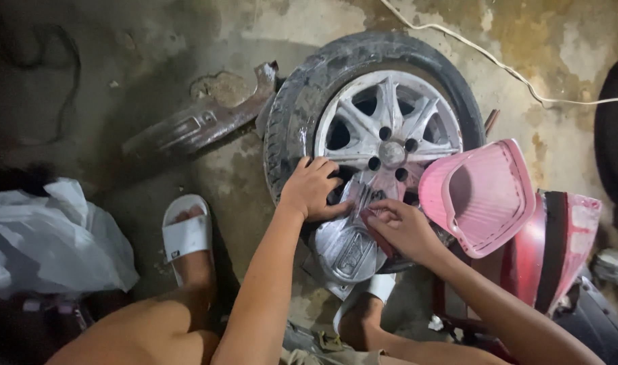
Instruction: The person sits on the floor and scrubs a metal cylinder with cooling fins using a small brush. They repeatedly dip the brush into a pink container of liquid and scrub the object's surface. The person also handles a car tire and a car bumper in the surrounding area.
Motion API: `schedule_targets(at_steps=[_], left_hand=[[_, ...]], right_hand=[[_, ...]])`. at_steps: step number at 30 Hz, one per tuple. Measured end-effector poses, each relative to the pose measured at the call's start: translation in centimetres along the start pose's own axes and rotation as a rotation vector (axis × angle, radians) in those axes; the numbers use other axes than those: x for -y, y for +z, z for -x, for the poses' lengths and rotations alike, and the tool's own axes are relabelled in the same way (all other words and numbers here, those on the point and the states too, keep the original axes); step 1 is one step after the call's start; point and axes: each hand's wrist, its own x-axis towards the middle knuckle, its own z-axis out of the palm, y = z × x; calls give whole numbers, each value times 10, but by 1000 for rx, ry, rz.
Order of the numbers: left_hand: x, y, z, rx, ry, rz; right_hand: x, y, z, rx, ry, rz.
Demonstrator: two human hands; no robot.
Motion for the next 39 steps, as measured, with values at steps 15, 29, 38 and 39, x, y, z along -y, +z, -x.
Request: schedule_targets(at_steps=[15, 29, 38, 39], left_hand=[[-4, -8, -2, -67, 6, 42], [-2, -3, 2, -201, 45, 88], [-5, -10, -1, -21, -10, 131], [-4, -9, -1, -6, -13, 124]], right_hand=[[-14, 31, -4, -313, -73, 250], [-3, 49, -14, -405, -69, 3], [-1, 34, -21, -294, 165, 128], [1, 33, -19, -264, 202, 151]])
